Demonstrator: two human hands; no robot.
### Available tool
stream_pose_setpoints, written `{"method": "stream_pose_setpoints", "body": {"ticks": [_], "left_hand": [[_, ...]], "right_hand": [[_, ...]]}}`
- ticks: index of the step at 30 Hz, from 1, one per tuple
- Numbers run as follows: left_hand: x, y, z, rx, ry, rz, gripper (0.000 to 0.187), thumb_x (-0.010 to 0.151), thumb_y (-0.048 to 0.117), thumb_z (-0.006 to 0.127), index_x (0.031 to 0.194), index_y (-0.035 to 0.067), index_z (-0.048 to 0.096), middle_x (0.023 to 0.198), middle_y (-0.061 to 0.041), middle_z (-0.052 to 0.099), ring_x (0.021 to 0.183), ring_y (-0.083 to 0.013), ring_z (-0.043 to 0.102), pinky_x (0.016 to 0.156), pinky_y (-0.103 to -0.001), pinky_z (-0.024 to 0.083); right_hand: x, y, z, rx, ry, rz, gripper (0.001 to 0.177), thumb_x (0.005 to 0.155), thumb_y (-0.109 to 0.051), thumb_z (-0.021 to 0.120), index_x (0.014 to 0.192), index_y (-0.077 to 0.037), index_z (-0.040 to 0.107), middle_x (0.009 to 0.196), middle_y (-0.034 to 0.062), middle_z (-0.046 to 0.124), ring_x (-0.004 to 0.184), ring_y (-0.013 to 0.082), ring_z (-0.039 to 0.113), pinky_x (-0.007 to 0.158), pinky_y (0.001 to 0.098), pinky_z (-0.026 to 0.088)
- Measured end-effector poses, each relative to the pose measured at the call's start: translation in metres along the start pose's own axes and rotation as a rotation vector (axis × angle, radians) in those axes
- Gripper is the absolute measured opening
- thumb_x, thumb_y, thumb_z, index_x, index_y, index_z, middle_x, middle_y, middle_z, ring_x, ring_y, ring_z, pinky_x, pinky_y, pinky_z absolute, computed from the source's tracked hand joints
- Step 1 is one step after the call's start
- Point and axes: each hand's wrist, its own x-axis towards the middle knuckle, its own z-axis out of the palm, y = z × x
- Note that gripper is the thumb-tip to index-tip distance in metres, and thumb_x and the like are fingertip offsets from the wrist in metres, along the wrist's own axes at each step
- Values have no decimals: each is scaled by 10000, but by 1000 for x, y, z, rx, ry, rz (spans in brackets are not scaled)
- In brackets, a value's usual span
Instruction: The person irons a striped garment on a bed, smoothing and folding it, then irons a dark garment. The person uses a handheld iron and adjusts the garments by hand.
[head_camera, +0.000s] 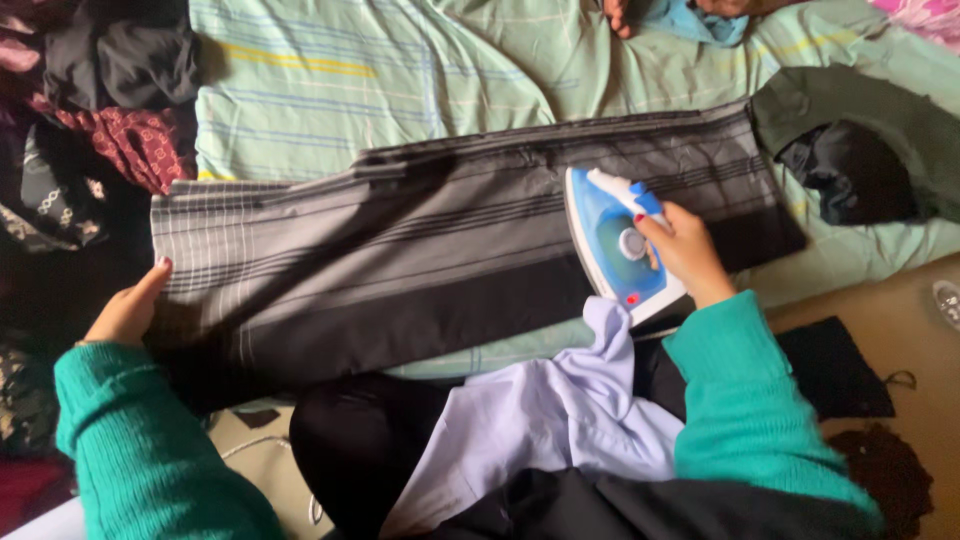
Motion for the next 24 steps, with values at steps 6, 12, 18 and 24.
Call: {"method": "stream_pose_setpoints", "body": {"ticks": [6,12,18,24], "left_hand": [[38,16,-7,196,47,462,222,1100,254,694,1131,34,704,972,-39,699,852,-167,544,732,-330,393],[-8,26,-1,99,400,549,273,1074,129,706,1306,14,620,1147,-66,699,970,-177,626,836,-311,492],[-94,75,115,967,808,1083,733,857,188,852,1471,-35,521,1448,-229,546,1389,-455,472,1182,-548,403],[-133,71,328,956,216,762,722,980,449,640,1568,80,443,1675,-166,317,1544,-401,242,1175,-702,145]], "right_hand": [[-4,-34,28,-207,-84,10,400,879,-202,740,1242,-40,693,744,47,679,527,110,559,490,301,463],[-3,-72,64,-308,-212,-386,477,874,-200,776,1290,-5,650,1077,162,762,957,251,756,802,371,579],[-12,-100,119,-490,-193,-328,481,843,-330,747,1265,-105,701,952,232,737,912,423,703,744,487,552],[-13,-101,126,-558,-152,-360,519,889,-417,740,1288,-94,668,924,234,726,867,433,702,723,517,545]]}}
